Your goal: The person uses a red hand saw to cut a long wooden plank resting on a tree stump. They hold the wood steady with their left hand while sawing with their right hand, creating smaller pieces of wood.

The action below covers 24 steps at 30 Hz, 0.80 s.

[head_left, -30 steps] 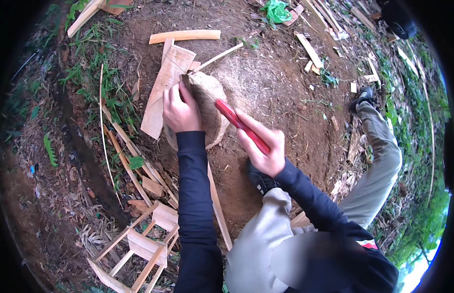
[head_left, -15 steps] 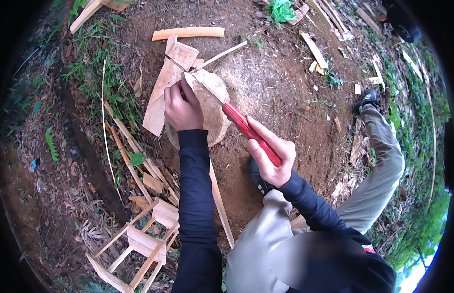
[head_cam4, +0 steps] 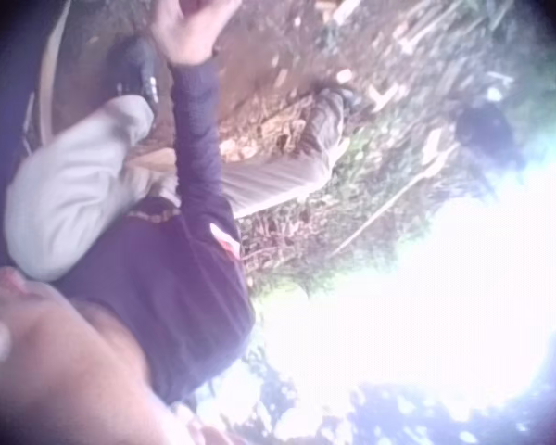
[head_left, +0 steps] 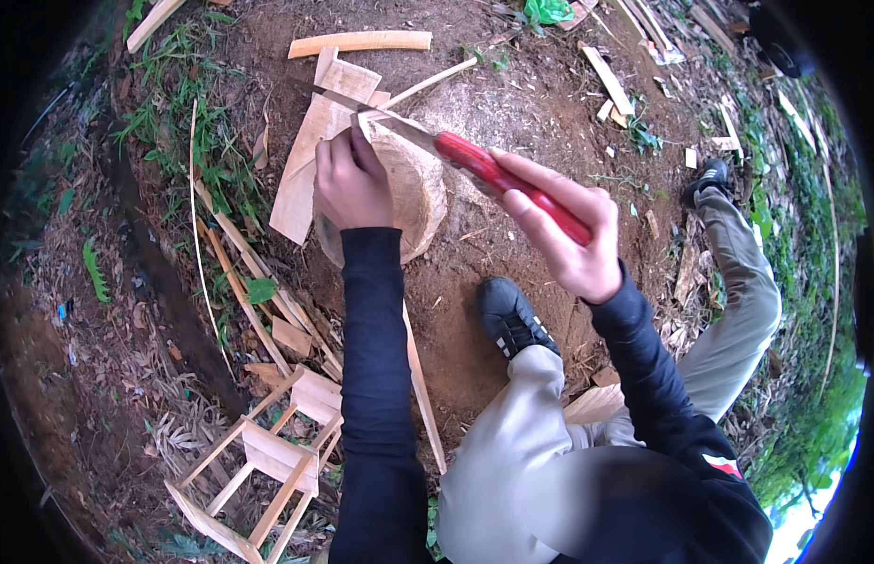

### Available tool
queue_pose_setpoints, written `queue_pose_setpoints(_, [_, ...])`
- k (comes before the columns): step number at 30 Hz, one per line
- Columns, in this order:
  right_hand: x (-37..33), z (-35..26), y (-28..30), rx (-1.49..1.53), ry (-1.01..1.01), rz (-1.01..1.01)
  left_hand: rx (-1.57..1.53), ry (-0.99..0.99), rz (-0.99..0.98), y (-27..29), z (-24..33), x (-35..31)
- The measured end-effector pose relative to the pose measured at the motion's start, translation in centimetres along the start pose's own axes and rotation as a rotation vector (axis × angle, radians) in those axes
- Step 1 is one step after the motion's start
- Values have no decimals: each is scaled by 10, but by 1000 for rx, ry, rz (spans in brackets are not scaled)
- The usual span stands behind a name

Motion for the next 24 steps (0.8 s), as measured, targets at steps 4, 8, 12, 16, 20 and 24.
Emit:
queue_pose_setpoints(4, [10,6,-1,-15,24,-28,-3,18,-52,-1,-8,3])
queue_pose_setpoints(8, [-2,-2,-13,-63,3,-102,-34,9,-72,-7,-27,-9])
queue_pose_setpoints(12, [-15,1,-4,-94,36,-27,18,-25,-79,0,-19,-12])
queue_pose_setpoints(16, [-22,6,-7,-137,91,-15,13,26,-138,0,-3,-26])
queue_pose_setpoints(20, [-39,-4,-13,-283,221,-73,-32,-58,-107,-11,-2,-40])
queue_pose_setpoints(24, [-45,-7,-4,-307,259,-44,-108,-61,-102,-11,1,-38])
Point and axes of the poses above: each hand's wrist, its own x-axis towards the middle knuckle, its own y-axis out of the back of the hand, z = x × y, the point moved 9 cm from there along x, towards the middle knuckle, and after that the axes turned 14 degrees about x, right-handed, at the moved point
